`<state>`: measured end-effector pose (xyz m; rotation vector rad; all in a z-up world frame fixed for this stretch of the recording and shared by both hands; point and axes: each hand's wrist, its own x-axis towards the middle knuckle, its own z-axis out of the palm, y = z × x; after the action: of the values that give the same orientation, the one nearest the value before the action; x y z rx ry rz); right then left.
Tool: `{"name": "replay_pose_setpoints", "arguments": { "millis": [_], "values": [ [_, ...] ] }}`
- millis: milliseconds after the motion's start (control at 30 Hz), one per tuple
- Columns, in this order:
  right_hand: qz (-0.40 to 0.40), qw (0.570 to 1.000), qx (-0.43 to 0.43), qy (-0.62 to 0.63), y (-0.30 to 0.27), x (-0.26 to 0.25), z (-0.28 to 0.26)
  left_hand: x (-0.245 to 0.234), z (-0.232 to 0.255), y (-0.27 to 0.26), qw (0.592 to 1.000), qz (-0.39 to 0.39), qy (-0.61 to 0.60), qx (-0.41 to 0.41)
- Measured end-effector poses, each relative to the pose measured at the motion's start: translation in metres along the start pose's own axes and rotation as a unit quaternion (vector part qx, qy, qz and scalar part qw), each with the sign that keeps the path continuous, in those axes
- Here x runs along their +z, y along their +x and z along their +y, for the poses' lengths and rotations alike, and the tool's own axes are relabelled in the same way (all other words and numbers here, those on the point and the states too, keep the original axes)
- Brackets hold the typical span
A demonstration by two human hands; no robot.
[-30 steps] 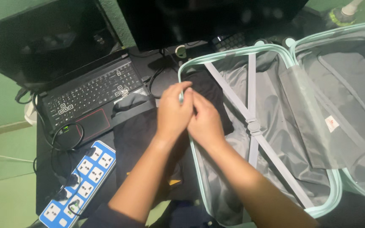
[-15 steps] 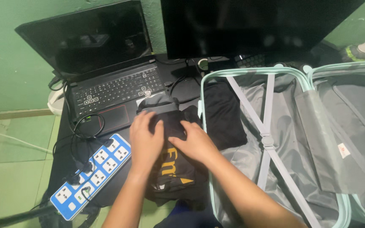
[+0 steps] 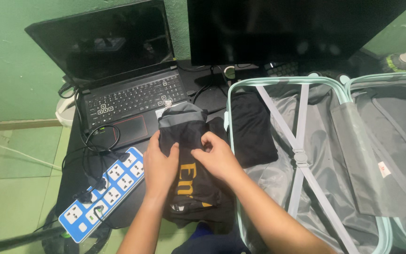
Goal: The person folds several pieces of clothing, including black and blue garments, and places them into a light green suitcase. The person also places a small blue bottle into the suitcase.
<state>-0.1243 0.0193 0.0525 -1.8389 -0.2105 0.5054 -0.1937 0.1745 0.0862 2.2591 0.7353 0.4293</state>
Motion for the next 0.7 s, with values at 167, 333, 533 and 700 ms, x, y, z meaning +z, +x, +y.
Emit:
{"name": "replay_pose_setpoints", "arguments": {
  "millis": [167,333,533,700],
  "values": [
    [0.035,0.927,0.231,0.295,-0.005,-0.002,-0.024,-0.016,0.016,-0.002,0.997,-0.02,-0.061,-0.036],
    [-0.052,0.9,0.219,0.372,-0.014,-0.011,-0.048,-0.022,0.029,0.0,0.99,-0.039,-0.119,-0.06],
    [-0.041,0.889,0.133,0.436,-0.013,-0.028,-0.061,-0.021,0.048,0.012,0.965,-0.06,-0.25,-0.042],
    [-0.041,0.88,0.096,0.463,-0.016,-0.047,-0.073,-0.011,0.078,0.02,0.845,-0.17,-0.473,-0.182]
  ]
}}
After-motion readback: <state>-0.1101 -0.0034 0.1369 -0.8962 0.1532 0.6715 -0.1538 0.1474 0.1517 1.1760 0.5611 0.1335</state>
